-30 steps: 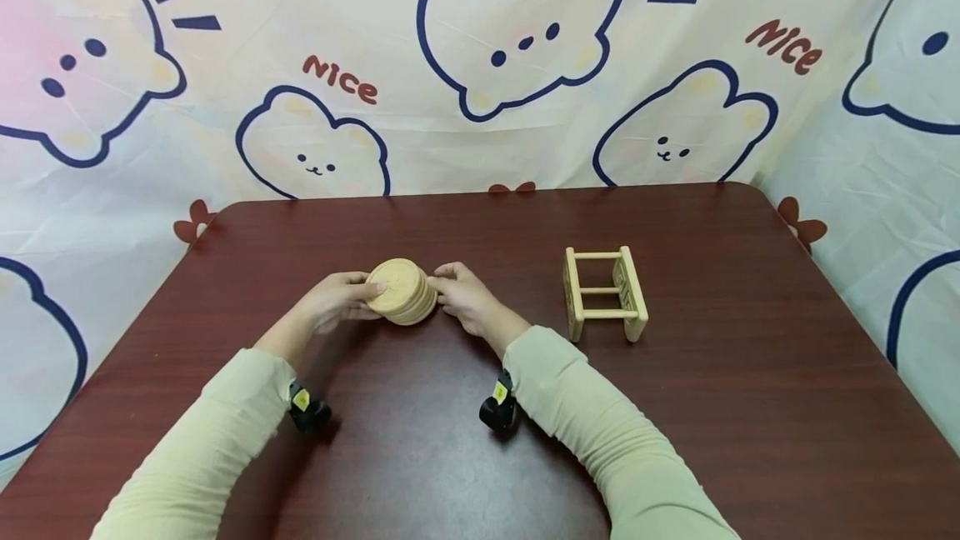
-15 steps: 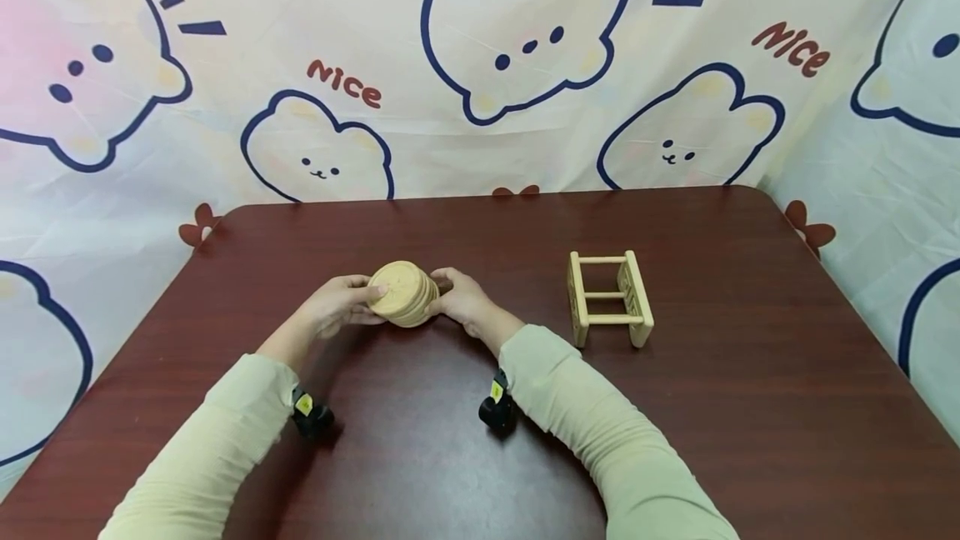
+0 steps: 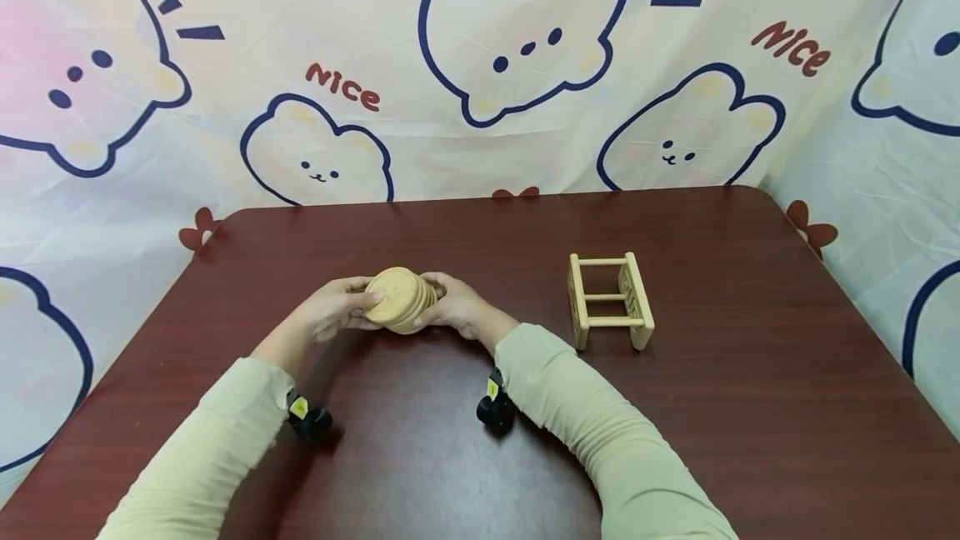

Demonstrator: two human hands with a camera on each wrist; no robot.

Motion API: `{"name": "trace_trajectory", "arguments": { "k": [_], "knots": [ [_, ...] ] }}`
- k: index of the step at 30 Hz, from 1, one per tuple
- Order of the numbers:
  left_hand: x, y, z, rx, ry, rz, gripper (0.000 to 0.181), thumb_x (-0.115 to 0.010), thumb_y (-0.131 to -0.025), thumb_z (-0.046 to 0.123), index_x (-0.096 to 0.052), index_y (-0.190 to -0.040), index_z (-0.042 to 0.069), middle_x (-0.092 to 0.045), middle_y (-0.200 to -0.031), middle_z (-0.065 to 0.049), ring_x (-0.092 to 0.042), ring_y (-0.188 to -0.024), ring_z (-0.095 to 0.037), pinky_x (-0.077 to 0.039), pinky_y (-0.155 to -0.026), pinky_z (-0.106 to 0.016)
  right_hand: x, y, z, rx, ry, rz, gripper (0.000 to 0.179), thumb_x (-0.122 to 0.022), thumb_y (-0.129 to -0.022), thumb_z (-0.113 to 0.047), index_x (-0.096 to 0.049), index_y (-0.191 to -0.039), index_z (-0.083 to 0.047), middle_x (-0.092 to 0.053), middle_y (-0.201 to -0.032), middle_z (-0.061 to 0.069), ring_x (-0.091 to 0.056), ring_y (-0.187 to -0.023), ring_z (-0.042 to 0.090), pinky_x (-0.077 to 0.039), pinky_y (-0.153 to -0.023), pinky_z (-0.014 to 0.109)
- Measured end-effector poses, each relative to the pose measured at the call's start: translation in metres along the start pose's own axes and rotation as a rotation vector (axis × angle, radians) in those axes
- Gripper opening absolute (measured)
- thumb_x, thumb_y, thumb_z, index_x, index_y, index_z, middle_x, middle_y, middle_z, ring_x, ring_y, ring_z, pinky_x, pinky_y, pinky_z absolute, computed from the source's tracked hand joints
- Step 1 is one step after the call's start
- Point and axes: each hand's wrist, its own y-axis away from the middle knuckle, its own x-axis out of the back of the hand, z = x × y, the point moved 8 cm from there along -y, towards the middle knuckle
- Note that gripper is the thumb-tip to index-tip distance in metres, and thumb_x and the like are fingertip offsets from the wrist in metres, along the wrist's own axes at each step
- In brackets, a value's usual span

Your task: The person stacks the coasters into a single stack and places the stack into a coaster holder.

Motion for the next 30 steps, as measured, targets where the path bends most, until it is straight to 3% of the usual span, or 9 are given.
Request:
{"name": "trace_trajectory", "arguments": {
  "k": [7,12,20,30],
  "knots": [
    [-0.001,0.003,-0.003,-0.014,0.025,-0.029,0.048,-0.046,-0.087,0.001,-0.025,-0.129,-0.011,-0.057,-0.081,-0.005,-0.059,-0.068,-0.014,-0.047,-0.071,-0.04,-0.012,0.003,0.003,0.006,-0.183,-0.106,0.079,-0.055,-0.066,0.025,-0.027,-0.132,-0.009,-0.032,-0.13,0.015,-0.048,-0.099,0.026,-0.046,-0.073,0.037],
    [0.0,0.005,-0.005,-0.021,0.036,-0.058,0.048,-0.044,-0.088,0.002,-0.023,-0.129,-0.011,-0.055,-0.086,-0.005,-0.059,-0.07,-0.013,-0.046,-0.073,-0.04,-0.015,0.005,0.002,0.03,-0.209,-0.1,0.076,-0.054,-0.065,0.025,-0.029,-0.128,-0.008,-0.038,-0.125,0.016,-0.05,-0.095,0.024,-0.046,-0.073,0.037],
    [-0.003,0.011,-0.005,-0.042,0.084,-0.095,0.048,-0.044,-0.087,0.0,-0.024,-0.129,-0.01,-0.056,-0.085,-0.004,-0.058,-0.069,-0.012,-0.046,-0.072,-0.038,-0.017,0.015,-0.003,0.053,-0.195,-0.073,0.075,-0.057,-0.063,0.025,-0.031,-0.126,-0.007,-0.04,-0.122,0.015,-0.053,-0.09,0.022,-0.047,-0.071,0.036],
    [-0.024,0.019,0.012,-0.145,0.144,-0.143,0.046,-0.042,-0.086,-0.003,-0.025,-0.128,-0.01,-0.053,-0.094,-0.005,-0.059,-0.074,-0.015,-0.046,-0.073,-0.039,-0.007,0.041,-0.026,0.129,-0.097,-0.011,0.075,-0.057,-0.063,0.025,-0.033,-0.126,-0.007,-0.039,-0.123,0.015,-0.053,-0.088,0.022,-0.048,-0.067,0.033]
  ]
}}
